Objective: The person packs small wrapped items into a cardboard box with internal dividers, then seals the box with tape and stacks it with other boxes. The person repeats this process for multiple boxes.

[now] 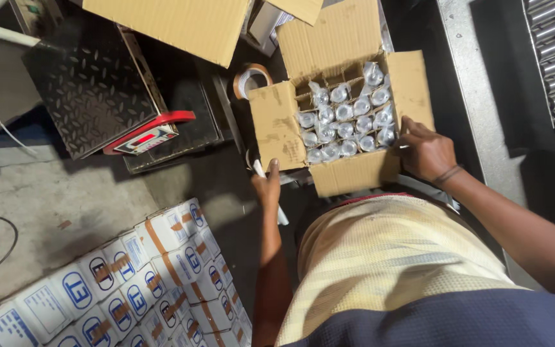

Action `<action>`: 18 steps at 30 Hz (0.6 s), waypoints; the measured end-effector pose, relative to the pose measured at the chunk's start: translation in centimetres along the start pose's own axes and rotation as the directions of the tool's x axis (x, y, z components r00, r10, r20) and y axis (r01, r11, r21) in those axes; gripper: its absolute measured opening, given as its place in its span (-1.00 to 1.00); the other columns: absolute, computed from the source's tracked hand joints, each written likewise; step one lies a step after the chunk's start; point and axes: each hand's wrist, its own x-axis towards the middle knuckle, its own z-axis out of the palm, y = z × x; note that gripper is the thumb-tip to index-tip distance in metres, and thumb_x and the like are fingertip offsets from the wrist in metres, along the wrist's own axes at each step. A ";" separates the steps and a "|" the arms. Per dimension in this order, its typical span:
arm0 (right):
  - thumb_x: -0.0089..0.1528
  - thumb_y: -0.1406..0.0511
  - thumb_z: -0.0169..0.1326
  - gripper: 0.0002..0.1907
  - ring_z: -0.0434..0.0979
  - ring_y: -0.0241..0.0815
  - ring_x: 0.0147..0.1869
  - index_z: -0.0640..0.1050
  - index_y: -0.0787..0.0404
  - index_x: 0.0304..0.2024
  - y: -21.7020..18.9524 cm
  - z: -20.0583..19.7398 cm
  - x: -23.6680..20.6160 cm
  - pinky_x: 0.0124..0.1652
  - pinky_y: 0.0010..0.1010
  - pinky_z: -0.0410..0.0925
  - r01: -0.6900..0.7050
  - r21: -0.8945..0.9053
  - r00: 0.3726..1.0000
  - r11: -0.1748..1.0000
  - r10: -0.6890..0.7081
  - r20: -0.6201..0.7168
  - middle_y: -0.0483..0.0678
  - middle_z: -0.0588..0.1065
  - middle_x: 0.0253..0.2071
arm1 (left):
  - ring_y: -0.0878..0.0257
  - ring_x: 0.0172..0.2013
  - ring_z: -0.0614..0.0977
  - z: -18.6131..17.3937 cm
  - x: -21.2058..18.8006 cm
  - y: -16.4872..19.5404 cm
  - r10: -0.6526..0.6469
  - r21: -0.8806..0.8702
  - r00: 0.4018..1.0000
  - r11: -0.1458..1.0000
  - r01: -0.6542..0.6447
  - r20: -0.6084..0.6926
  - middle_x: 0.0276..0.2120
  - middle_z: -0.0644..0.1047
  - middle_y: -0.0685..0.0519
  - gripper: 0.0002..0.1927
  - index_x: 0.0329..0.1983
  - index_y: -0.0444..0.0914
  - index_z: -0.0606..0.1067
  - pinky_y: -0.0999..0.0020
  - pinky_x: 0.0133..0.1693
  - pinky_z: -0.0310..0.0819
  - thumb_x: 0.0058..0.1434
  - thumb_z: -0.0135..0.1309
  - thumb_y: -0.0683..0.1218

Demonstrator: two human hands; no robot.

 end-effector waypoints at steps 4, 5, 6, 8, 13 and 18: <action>0.12 0.08 0.37 -0.05 0.59 0.24 0.08 0.26 0.42 0.37 1.9 0.6 1.1 0.06 -0.14 0.44 -0.401 0.263 0.912 0.877 0.357 0.201 0.38 0.49 0.10 | -0.22 -0.08 0.62 2.9 -0.9 0.8 0.383 0.228 0.912 0.910 -0.346 -0.145 0.05 0.55 -0.28 -0.46 0.10 -0.37 0.56 -0.07 -0.15 0.51 0.02 0.18 -0.07; 0.17 0.07 0.38 -0.01 0.54 0.32 0.12 0.21 0.47 0.42 2.4 1.0 1.5 0.09 -0.12 0.41 -0.324 0.271 0.942 0.906 0.283 0.180 0.44 0.46 0.12 | -0.20 0.02 0.61 3.6 -1.0 1.1 0.467 0.220 0.883 0.867 -0.447 -0.049 0.12 0.50 -0.27 -0.48 0.15 -0.38 0.52 -0.02 -0.02 0.51 0.15 0.16 -0.05; 0.23 0.05 0.38 0.04 0.50 0.40 0.16 0.15 0.53 0.46 3.0 1.5 1.9 0.13 -0.10 0.37 -0.240 0.280 0.966 0.930 0.200 0.163 0.50 0.43 0.13 | -0.19 0.11 0.59 4.3 -1.2 1.3 0.540 0.203 0.841 0.820 -0.536 0.040 0.20 0.46 -0.27 -0.50 0.21 -0.39 0.49 0.03 0.12 0.51 0.27 0.13 -0.02; 0.22 0.02 0.30 0.00 0.60 0.25 0.17 0.16 0.36 0.52 3.9 2.4 2.5 0.15 -0.18 0.42 -0.368 0.310 0.913 0.876 0.279 0.297 0.40 0.52 0.12 | -0.25 0.21 0.54 4.8 -1.6 1.9 0.638 0.194 0.762 0.738 -0.647 0.113 0.28 0.35 -0.30 -0.38 0.29 -0.43 0.39 0.04 0.24 0.48 0.33 0.20 0.06; 0.13 0.06 0.24 0.02 0.60 0.31 0.07 0.15 0.35 0.51 3.1 2.8 2.9 0.10 -0.15 0.44 -0.299 0.184 0.931 0.936 0.244 0.272 0.41 0.51 0.07 | -0.44 0.19 0.44 3.0 -4.5 4.0 0.579 0.182 0.798 0.777 -0.602 0.165 0.38 0.10 -0.44 -0.11 0.40 -0.44 0.22 -0.05 0.05 0.46 0.15 0.29 0.10; 0.09 0.06 0.23 -0.10 0.66 0.18 -0.01 0.27 0.26 0.40 1.2 1.5 3.1 0.02 -0.14 0.45 -0.542 0.381 0.827 0.749 0.397 0.397 0.27 0.60 -0.08 | -0.31 0.20 0.46 0.6 -7.4 5.4 0.487 0.132 0.851 0.847 -0.515 0.195 0.49 0.11 -0.33 -0.29 0.36 -0.24 0.29 -0.02 0.09 0.46 0.17 0.21 0.00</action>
